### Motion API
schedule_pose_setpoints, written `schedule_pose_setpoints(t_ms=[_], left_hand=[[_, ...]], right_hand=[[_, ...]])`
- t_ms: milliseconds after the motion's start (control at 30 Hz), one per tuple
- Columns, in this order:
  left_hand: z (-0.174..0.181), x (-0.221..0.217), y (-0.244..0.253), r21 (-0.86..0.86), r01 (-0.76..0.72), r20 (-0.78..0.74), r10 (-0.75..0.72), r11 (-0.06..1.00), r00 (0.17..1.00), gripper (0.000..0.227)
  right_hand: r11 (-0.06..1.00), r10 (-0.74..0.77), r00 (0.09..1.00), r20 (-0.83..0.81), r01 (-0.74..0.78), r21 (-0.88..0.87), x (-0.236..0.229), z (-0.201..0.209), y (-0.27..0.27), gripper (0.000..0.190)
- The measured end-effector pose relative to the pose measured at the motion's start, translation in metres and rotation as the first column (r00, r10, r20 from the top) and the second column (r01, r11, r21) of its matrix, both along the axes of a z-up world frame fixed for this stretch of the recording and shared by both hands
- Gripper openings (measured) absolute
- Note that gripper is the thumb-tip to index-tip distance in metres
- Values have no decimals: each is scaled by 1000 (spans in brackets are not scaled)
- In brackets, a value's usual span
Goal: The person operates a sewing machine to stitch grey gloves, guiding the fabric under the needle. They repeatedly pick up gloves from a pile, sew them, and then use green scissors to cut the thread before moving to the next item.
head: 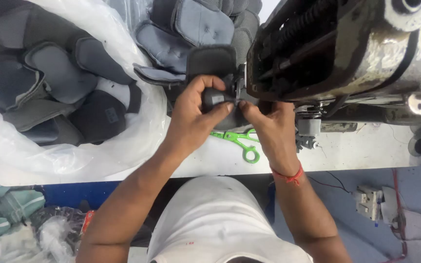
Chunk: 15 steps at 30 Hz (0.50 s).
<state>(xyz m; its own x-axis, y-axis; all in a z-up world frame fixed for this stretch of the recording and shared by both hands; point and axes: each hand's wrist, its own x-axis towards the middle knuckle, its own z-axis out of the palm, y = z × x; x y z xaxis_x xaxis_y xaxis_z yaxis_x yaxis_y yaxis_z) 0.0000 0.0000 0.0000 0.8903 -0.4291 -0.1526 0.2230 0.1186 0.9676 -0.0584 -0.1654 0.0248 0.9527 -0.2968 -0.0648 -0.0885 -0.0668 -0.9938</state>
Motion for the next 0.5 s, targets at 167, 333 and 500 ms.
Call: schedule_pose_setpoints(t_ms=[167, 333, 500], left_hand=[[11, 18, -6, 23, 3, -83, -1, 1000, 997, 30], [7, 22, -7, -74, 14, -163, -26, 997, 986, 29], [-1, 27, -1, -199, 70, -134, -98, 978, 986, 32]], right_hand=[[998, -58, 994, -89, 60, 22, 9, -3, 1, 15], [995, -75, 988, -132, 82, 49, 11, -2, 1, 15], [998, -52, 998, -24, 53, 41, 10, -9, 1, 13]])
